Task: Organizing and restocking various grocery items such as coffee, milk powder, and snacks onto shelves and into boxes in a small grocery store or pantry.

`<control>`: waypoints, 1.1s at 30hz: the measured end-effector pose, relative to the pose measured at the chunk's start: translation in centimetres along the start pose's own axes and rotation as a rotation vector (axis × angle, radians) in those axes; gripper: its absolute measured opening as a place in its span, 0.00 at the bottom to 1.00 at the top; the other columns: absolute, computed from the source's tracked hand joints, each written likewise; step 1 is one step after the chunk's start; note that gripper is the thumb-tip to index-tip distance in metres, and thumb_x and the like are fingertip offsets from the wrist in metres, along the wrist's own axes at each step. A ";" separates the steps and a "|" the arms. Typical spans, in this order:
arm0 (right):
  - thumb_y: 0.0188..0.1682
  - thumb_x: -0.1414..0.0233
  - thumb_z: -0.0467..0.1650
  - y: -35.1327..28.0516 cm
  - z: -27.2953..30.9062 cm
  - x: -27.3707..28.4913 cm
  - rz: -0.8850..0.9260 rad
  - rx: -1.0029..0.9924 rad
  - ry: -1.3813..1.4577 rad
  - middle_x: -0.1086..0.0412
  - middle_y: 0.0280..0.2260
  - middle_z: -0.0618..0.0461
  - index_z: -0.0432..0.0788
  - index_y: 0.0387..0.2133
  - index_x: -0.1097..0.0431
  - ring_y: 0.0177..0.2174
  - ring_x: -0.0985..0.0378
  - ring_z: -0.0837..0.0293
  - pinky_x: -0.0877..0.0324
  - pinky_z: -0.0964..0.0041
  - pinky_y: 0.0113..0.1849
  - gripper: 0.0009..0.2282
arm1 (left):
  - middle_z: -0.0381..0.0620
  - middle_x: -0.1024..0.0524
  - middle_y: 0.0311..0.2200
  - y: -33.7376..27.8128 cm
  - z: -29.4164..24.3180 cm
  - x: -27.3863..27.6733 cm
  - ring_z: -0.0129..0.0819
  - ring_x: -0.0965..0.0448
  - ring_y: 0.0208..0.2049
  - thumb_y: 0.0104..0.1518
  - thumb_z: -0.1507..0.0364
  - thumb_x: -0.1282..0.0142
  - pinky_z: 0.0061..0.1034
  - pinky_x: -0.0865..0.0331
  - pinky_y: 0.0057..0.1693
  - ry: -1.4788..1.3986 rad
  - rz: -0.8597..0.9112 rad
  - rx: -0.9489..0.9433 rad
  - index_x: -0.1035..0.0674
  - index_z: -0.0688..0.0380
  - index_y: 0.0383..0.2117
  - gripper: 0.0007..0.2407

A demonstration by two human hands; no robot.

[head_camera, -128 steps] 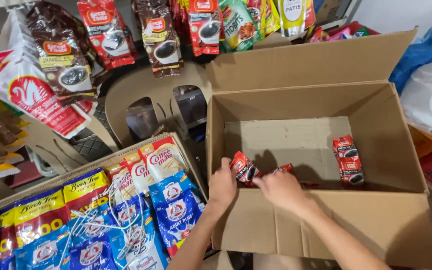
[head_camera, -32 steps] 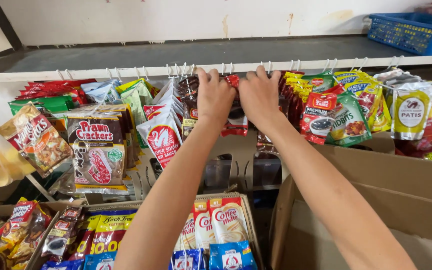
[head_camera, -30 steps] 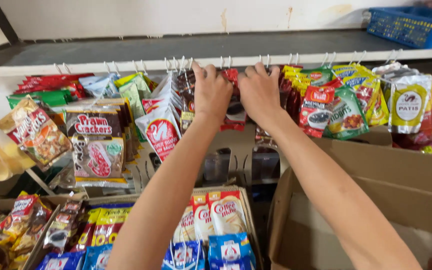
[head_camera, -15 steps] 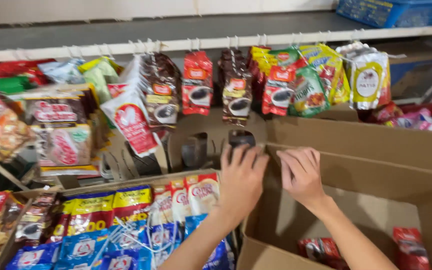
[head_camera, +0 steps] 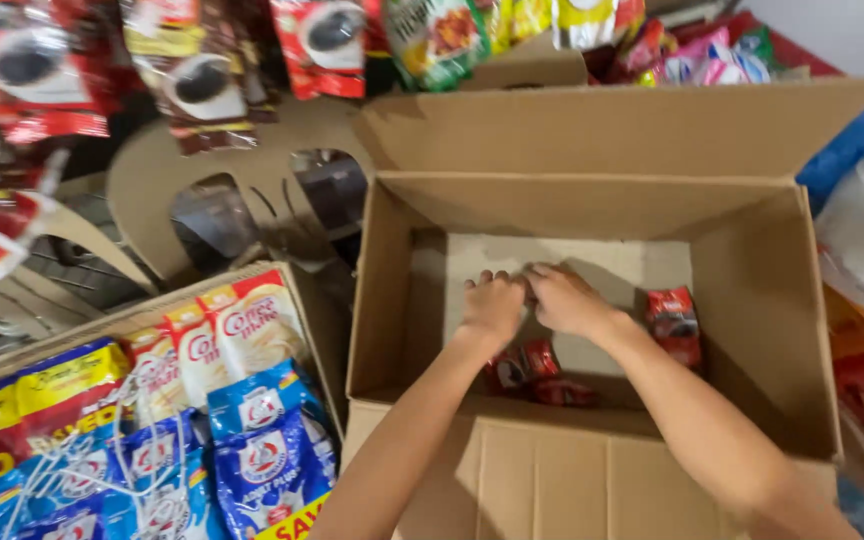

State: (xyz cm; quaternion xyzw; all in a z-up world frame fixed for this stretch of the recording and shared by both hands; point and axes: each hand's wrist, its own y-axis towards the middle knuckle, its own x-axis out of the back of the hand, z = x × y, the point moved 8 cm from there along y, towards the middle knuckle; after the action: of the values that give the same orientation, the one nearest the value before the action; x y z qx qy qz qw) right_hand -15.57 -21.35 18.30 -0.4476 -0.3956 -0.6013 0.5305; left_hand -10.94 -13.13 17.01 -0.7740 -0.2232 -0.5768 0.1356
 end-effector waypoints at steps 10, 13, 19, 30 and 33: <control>0.46 0.40 0.36 -3.1 -8.2 -10.1 0.628 -0.185 -0.077 0.37 0.58 0.40 0.43 0.61 0.41 0.56 0.33 0.42 0.34 0.52 0.54 0.29 | 0.54 0.24 0.53 -1.0 3.6 -14.5 0.55 0.25 0.57 0.60 0.73 0.45 0.57 0.37 0.62 0.017 0.409 0.070 0.20 0.53 0.48 0.11; 0.45 0.38 0.37 -2.3 -10.6 -12.7 0.527 -0.074 -0.005 0.31 0.52 0.38 0.39 0.55 0.34 0.50 0.26 0.41 0.29 0.52 0.49 0.26 | 0.55 0.21 0.50 -2.0 3.9 -12.1 0.50 0.22 0.55 0.57 0.70 0.41 0.49 0.30 0.60 -0.093 0.441 0.156 0.19 0.55 0.46 0.12; 0.46 0.39 0.40 -4.3 -9.9 -15.7 0.711 -0.135 0.072 0.21 0.34 0.43 0.41 0.35 0.22 0.34 0.19 0.48 0.27 0.55 0.38 0.14 | 0.58 0.20 0.48 -3.0 2.2 -11.8 0.54 0.21 0.52 0.57 0.74 0.45 0.47 0.28 0.58 -0.230 0.413 0.152 0.21 0.57 0.47 0.12; 0.46 0.42 0.34 -3.1 -4.1 -3.3 0.207 -0.085 0.365 0.21 0.29 0.49 0.44 0.37 0.23 0.29 0.20 0.57 0.27 0.60 0.34 0.09 | 0.63 0.20 0.39 -2.5 2.0 -4.4 0.60 0.20 0.43 0.61 0.58 0.42 0.46 0.27 0.50 -0.660 -0.004 0.090 0.22 0.62 0.41 0.17; 0.51 0.45 0.34 -3.8 -4.4 -0.8 0.056 -0.203 0.363 0.22 0.27 0.49 0.43 0.38 0.23 0.29 0.23 0.57 0.28 0.60 0.35 0.08 | 0.67 0.20 0.33 -2.8 1.3 -1.7 0.64 0.20 0.38 0.65 0.59 0.46 0.50 0.26 0.47 -0.736 -0.200 0.089 0.22 0.62 0.41 0.16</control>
State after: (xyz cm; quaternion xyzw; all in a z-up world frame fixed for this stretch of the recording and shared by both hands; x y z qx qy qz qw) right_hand -19.82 -24.85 16.24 -0.3938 -0.2182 -0.6939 0.5620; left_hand -11.68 -10.41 14.86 -0.8971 -0.3561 -0.2605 0.0230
